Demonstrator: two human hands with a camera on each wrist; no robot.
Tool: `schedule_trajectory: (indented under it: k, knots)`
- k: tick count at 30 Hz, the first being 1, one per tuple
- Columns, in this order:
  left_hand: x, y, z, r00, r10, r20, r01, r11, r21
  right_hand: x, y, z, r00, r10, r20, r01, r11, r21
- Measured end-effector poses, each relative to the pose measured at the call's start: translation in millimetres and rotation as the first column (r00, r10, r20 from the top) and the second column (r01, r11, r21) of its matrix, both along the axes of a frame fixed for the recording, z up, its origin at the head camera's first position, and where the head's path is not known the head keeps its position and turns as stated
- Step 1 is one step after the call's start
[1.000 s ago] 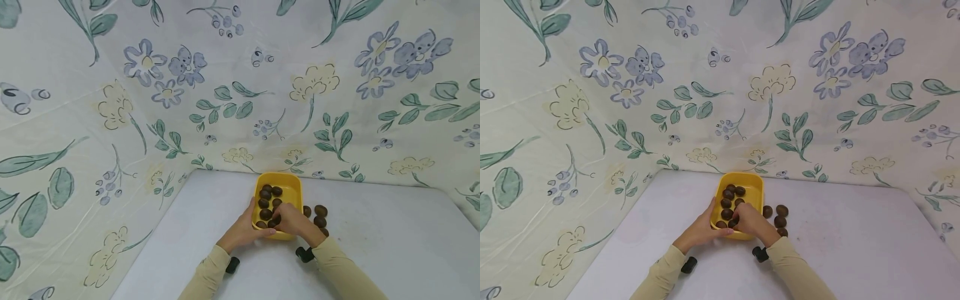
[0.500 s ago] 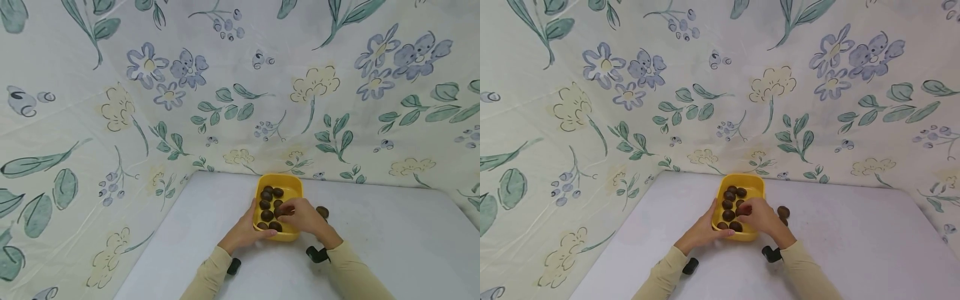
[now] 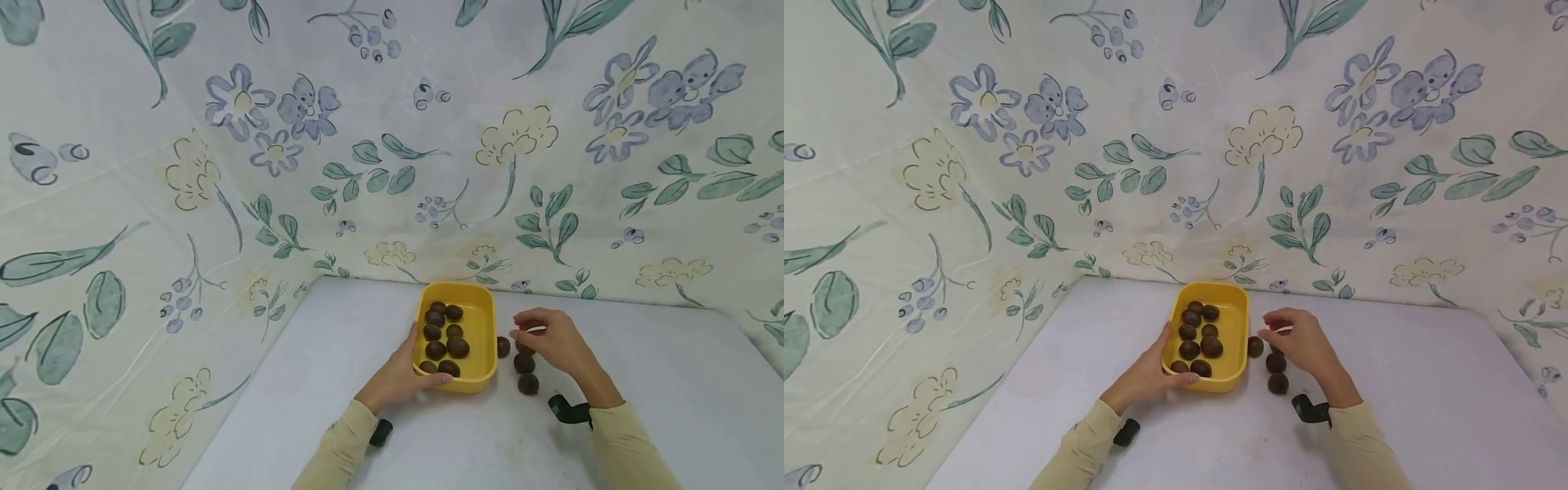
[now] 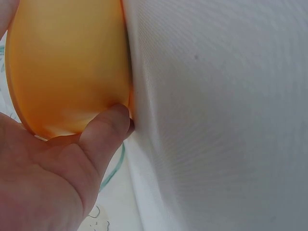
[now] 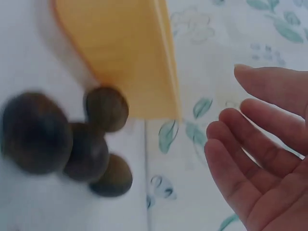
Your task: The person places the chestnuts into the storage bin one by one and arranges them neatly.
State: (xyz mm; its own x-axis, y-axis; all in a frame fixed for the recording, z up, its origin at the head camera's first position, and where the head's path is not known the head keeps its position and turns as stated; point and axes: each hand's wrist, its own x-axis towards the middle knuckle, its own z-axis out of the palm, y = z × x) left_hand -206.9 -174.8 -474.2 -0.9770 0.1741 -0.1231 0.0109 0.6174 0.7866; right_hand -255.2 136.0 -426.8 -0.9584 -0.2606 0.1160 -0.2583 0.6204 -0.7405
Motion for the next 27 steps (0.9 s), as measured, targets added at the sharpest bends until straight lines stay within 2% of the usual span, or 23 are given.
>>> schedule_trajectory:
  k: [5,9,20,27]
  knots:
    - [0.1,0.7,0.2,1.000,0.002,0.009,-0.002,1.000,-0.006,-4.3,14.4,-7.5,0.999,-0.048,-0.013,0.048,0.999,-0.012]
    - [1.2,1.3,2.7,1.000,0.008,0.007,-0.008,1.000,-0.013,-8.8,22.0,-15.9,0.999,-0.052,-0.012,0.052,0.999,-0.006]
    - [3.1,2.4,7.3,0.999,0.019,0.033,-0.018,1.000,-0.023,-17.2,32.8,-42.8,0.994,-0.091,0.064,0.087,0.994,0.064]
    - [2.7,2.1,3.3,0.999,0.022,0.030,-0.022,1.000,-0.020,-18.9,32.9,-52.5,0.990,-0.098,0.105,0.089,0.992,0.088]
